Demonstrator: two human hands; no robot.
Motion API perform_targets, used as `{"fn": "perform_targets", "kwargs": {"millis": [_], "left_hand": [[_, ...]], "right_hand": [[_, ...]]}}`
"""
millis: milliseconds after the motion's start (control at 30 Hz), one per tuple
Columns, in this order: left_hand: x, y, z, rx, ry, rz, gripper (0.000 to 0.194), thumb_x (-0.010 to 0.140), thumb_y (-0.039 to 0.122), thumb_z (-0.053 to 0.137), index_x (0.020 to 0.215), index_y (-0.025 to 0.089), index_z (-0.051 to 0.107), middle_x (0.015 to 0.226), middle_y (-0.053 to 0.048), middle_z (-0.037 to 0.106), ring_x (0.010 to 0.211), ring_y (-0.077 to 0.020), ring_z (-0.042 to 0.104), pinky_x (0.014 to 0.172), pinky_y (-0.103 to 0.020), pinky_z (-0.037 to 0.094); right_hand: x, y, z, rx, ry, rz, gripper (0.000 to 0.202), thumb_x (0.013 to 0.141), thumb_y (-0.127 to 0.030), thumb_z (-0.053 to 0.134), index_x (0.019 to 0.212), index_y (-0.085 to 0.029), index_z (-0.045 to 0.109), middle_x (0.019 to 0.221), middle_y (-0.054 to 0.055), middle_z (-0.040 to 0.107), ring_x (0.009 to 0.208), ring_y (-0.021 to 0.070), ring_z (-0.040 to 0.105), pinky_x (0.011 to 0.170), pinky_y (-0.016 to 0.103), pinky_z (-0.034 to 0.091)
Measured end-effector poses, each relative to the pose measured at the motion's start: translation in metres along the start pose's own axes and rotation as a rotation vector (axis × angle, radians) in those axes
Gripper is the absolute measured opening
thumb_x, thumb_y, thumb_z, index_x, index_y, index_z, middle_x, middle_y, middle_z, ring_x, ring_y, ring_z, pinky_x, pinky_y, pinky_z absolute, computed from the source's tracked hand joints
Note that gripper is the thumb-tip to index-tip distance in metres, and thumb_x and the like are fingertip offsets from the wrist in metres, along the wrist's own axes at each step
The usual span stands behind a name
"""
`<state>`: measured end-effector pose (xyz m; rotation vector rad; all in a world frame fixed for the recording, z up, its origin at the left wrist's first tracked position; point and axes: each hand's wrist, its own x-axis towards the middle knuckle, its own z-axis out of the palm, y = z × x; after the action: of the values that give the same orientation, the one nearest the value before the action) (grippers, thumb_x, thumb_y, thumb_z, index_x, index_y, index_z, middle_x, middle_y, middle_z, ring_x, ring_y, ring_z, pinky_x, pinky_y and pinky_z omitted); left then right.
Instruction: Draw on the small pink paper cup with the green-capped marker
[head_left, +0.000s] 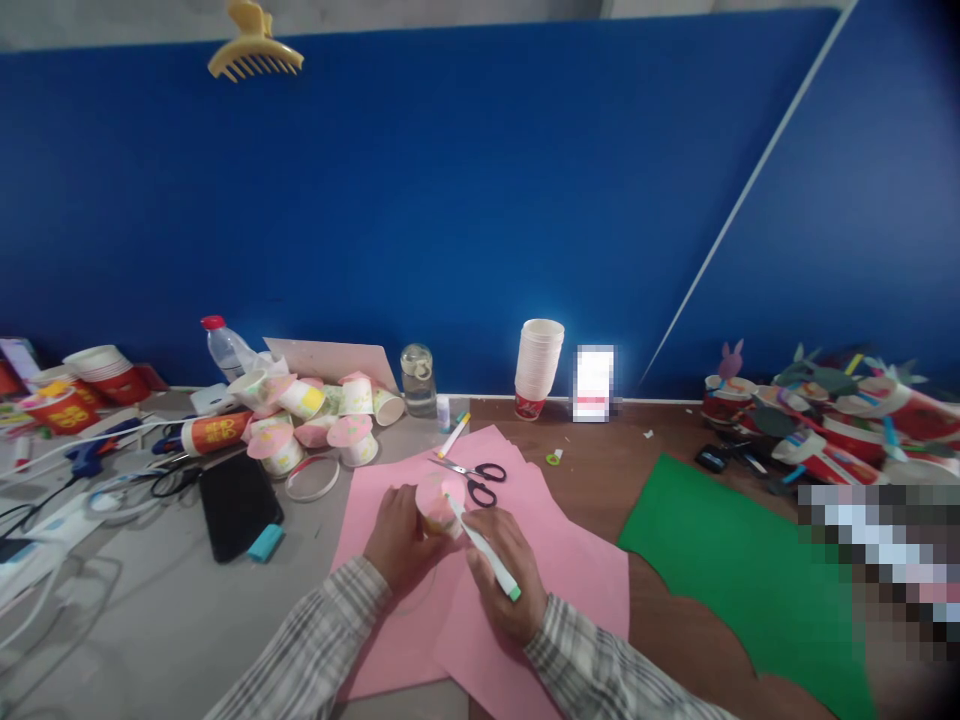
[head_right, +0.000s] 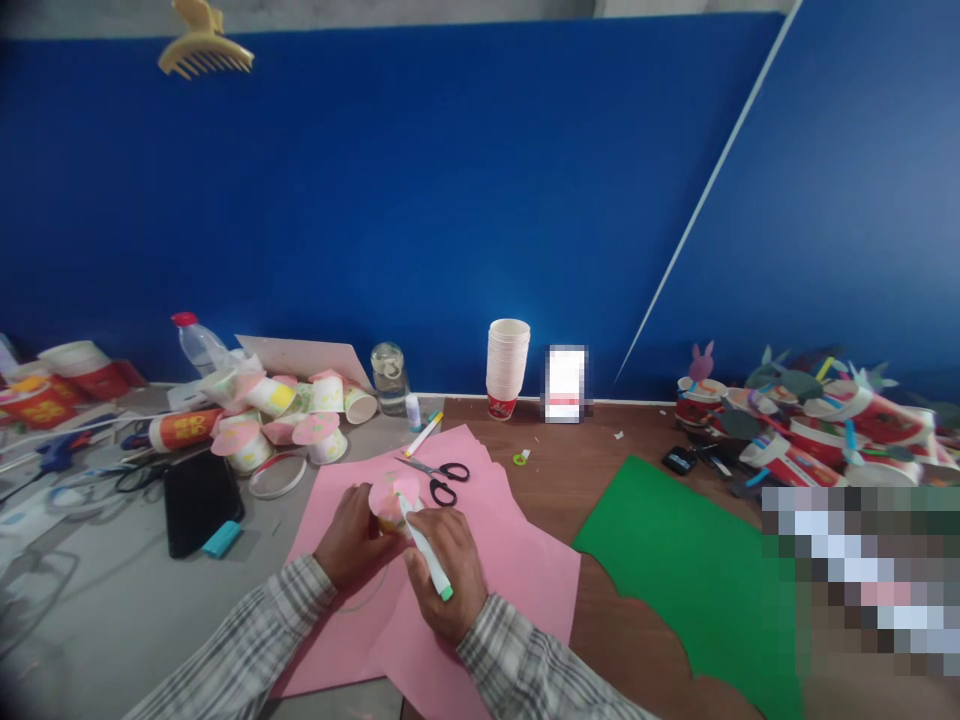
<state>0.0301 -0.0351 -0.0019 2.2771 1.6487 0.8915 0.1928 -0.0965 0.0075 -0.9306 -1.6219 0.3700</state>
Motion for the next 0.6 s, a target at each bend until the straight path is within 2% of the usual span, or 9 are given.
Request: {"fn": "perform_targets", "kwargs": {"millis": [333, 600], "left_hand": [[0.0002, -0.0008, -0.0003, 0.023, 0.004, 0.014, 0.031, 0.048, 0.041, 0.068, 0.063, 0.025, 0.046, 0.061, 0.003, 0.048, 0.063, -0.0213, 0.047, 0.06, -0.037, 0.04], [-0.0001, -0.0007, 0.0001, 0.009, 0.01, 0.016, 0.035, 0.045, 0.044, 0.07, 0.064, 0.026, 0.046, 0.062, 0.004, 0.048, 0.065, -0.0216, 0.047, 0.058, -0.036, 0.039]], "right_hand": [[-0.0002, -0.0004, -0.001, 0.01, -0.013, 0.017, 0.03, 0.078, -0.017, 0.051, 0.106, -0.025, 0.059, 0.093, 0.005, 0.067, 0.087, 0.025, 0.06, 0.078, 0.041, 0.05], [-0.0031, -0.0007, 0.0012, 0.012, -0.016, -0.003, 0.032, 0.077, -0.017, 0.051, 0.107, -0.029, 0.058, 0.093, 0.004, 0.067, 0.084, 0.0256, 0.06, 0.078, 0.043, 0.05]]}}
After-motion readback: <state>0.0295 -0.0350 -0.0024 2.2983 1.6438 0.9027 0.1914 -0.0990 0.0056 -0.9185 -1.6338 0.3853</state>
